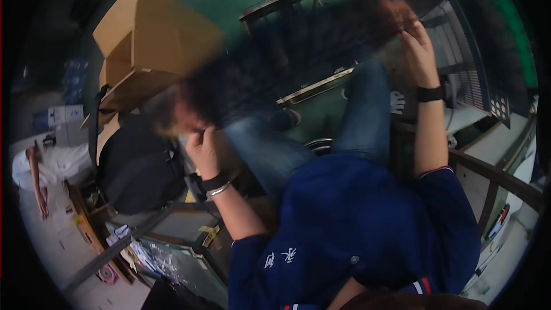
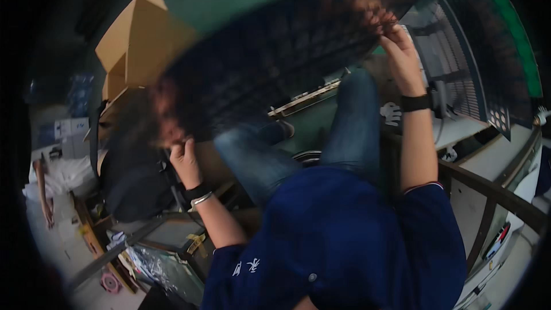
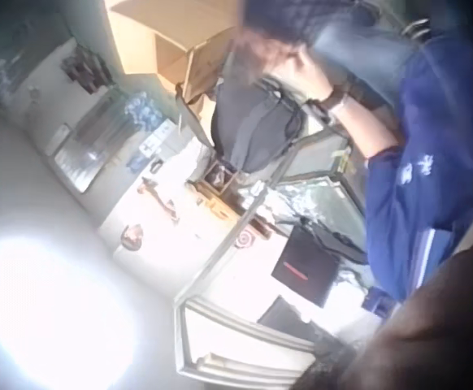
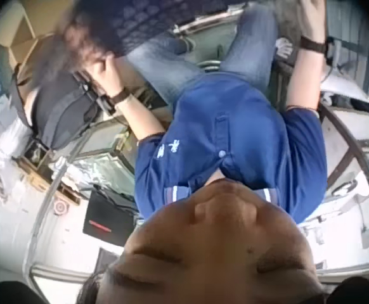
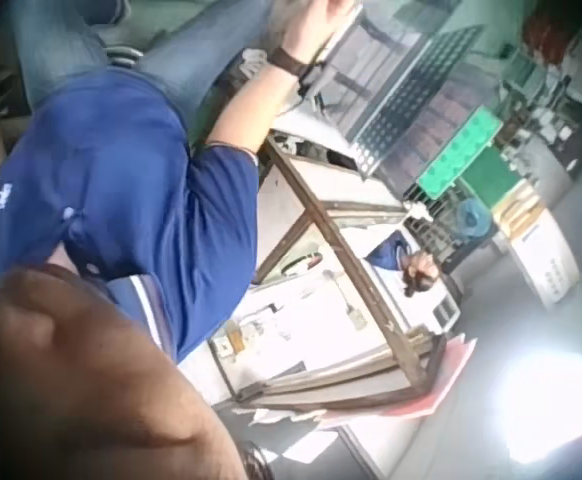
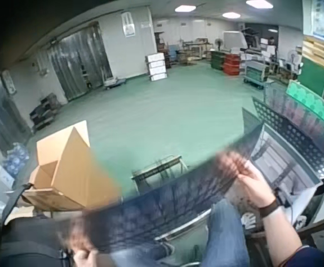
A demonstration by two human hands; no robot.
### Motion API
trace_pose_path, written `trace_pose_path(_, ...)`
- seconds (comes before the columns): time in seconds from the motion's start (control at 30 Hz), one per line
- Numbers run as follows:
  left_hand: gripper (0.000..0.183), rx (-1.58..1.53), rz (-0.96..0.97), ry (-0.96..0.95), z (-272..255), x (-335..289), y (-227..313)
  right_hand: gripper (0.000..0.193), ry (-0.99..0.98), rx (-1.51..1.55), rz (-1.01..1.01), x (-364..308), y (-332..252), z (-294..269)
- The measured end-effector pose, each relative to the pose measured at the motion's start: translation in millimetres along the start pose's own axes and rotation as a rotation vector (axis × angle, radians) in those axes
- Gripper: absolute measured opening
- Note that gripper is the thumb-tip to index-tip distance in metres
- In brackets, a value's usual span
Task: Inspecting large blue sheets with integrated copper components, likely flexible circuits or components for metal fabrication.
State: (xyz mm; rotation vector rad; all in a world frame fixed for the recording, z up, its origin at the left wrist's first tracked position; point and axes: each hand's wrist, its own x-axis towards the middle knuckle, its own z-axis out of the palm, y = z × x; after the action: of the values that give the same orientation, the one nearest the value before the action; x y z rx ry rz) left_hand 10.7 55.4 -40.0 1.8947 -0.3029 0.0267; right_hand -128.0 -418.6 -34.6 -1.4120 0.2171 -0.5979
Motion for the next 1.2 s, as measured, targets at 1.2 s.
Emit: trace_pose_path(1.2, 0.024, -0.333, -0.314, -0.475, 146.2, -34.5, -15.9, 0.032, 0.202, -0.372, -0.025, -35.9, -22.9, 108.8)
